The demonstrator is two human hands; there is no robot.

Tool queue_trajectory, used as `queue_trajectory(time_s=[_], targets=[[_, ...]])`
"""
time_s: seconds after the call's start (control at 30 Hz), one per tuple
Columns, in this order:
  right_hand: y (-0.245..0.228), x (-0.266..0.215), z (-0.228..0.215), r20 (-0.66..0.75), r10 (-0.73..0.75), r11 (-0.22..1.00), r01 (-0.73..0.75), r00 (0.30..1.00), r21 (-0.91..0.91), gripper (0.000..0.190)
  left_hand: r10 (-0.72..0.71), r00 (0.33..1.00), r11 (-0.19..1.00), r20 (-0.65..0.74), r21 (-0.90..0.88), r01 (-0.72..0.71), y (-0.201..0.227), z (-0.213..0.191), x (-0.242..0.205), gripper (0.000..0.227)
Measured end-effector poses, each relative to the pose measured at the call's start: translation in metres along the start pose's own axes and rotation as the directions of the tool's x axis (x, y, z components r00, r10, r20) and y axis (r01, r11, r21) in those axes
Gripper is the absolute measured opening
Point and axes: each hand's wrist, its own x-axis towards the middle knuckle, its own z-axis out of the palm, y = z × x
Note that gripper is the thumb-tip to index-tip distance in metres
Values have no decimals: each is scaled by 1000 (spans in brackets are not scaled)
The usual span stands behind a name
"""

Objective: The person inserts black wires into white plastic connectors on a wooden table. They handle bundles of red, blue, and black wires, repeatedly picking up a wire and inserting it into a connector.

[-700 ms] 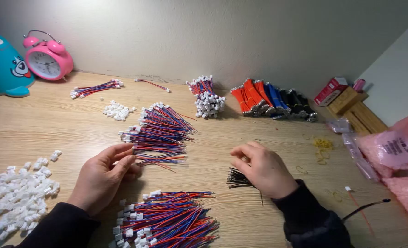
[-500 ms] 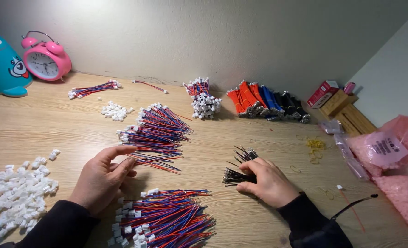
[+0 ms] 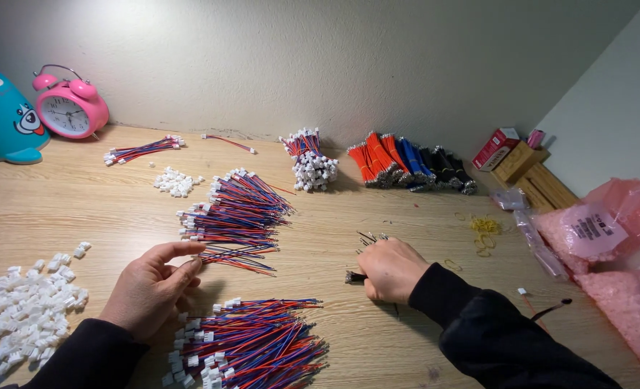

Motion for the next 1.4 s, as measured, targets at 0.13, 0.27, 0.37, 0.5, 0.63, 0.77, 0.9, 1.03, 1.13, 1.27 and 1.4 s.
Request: queue_trajectory(time_s=[0.13, 0.27, 0.37, 0.5, 0.63, 0.77, 0.9, 1.03, 1.13, 1.27, 1.4], targets=[[17, -3, 33, -295, -84, 996, 75, 952, -43, 12, 3, 1000, 999, 18, -43, -2, -2, 1, -1, 20], [28, -35, 6, -185, 250, 839, -118, 950, 531, 19, -21, 1000, 1000, -1, 14, 21, 1, 0, -2, 22], [42, -54, 7, -257, 429, 606, -65, 866, 793, 34, -22, 1000, 999, -4, 38, 22, 2, 2, -3, 22], [50, -55, 28, -408, 594, 372, 213, 693, 904, 39, -19, 1000, 998, -3, 62, 19, 2, 2, -3, 22], [46, -53, 23, -348, 714, 278, 211, 607, 937, 36, -18, 1000, 991, -6, 130, 19, 7, 2, -7, 21], [53, -42, 33, -143, 864, -202, 592, 483, 780, 19, -29, 1000, 996, 3, 85, 28, 3, 2, -5, 20], [46, -39, 15, 64, 882, -383, 632, 467, 674, 26, 44, 999, 992, 28, 115, -47, -4, 0, -1, 22], [49, -30, 21, 114, 903, -357, 573, 414, 738, 21, 39, 999, 997, 25, 63, -41, -6, 1, 0, 21], [47, -32, 15, 242, 873, -451, 513, 423, 730, 10, 34, 999, 990, 32, 133, -38, -4, -1, -1, 21], [45, -37, 17, 30, 888, -310, 549, 459, 776, 24, 76, 997, 993, 10, 88, -77, -3, 0, -4, 23], [36, -40, 4, -98, 823, -321, 600, 560, 732, 22, 598, 801, 711, 4, 460, -533, 12, -1, -10, 25]])
